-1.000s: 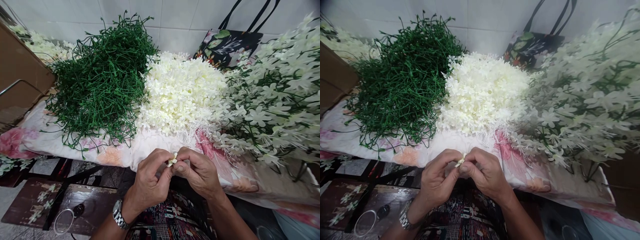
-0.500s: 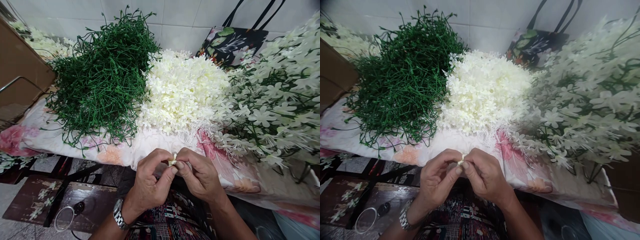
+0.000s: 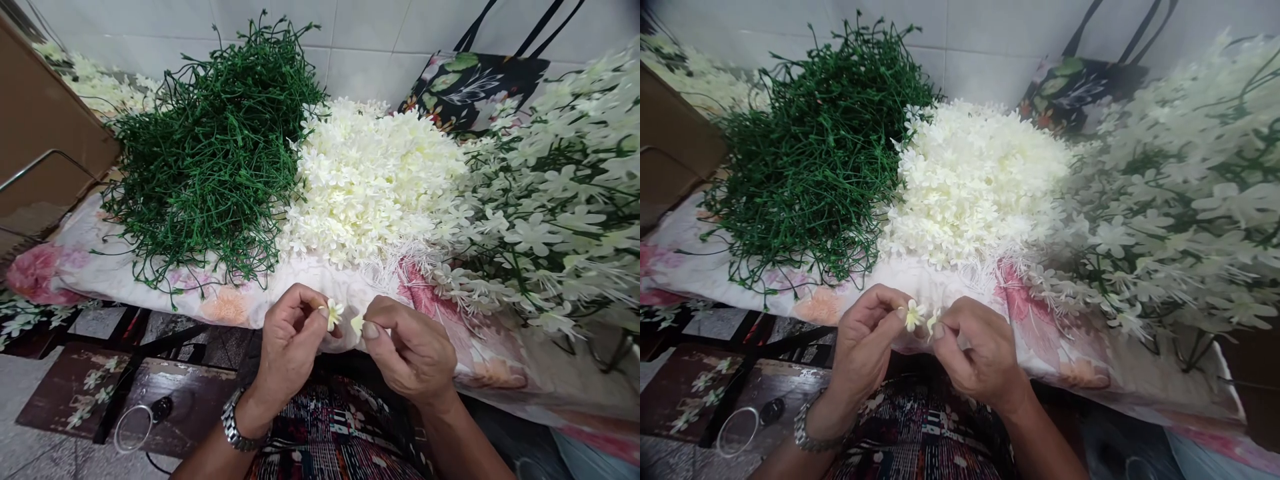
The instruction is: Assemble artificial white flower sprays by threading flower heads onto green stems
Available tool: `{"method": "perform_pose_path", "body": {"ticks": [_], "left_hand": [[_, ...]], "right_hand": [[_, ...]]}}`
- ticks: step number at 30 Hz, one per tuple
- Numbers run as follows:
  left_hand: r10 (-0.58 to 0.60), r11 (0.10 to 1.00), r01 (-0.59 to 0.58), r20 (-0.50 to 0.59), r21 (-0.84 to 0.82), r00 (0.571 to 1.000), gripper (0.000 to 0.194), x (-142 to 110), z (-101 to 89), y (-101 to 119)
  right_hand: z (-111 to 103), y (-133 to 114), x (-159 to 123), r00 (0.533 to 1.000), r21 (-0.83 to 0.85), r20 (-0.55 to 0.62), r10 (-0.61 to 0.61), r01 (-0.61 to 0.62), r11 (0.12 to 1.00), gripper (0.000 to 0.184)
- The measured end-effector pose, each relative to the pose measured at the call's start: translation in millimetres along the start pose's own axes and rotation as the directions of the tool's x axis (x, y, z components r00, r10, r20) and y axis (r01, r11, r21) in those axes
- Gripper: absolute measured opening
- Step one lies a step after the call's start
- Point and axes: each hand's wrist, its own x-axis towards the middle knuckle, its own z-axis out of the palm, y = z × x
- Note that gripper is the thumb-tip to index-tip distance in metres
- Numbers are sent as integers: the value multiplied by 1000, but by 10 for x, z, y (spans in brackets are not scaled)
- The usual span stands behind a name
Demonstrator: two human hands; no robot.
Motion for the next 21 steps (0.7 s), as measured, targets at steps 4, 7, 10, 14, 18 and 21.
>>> {"method": "perform_pose_path", "body": {"ticks": [4, 7, 10, 14, 18, 21], "left_hand": [[168, 971, -167, 11, 168, 986, 15, 7, -23, 41], [277, 921, -291, 89, 261, 957, 22, 9, -41, 60], [364, 860, -390, 141, 330, 921, 26, 5, -55, 61], [320, 845, -366, 180, 390, 930, 20, -1, -59, 86], [222, 893, -296, 241, 340, 945, 11, 34, -63, 120], [161, 936, -238, 285, 260, 945, 25, 65, -77, 132]], "right_hand": [[-2, -9, 40, 998, -69, 33, -53, 55, 996, 16], [8, -13, 48, 997, -156, 27, -69, 72, 985, 16], [23, 2, 25, 995, -228, 41, -90, 97, 969, 16], [43, 23, -2, 992, -282, 62, -114, 127, 951, 17], [34, 19, 14, 983, -261, 91, -158, 177, 949, 17], [3, 14, 28, 979, -155, 130, -155, 175, 972, 15]]}}
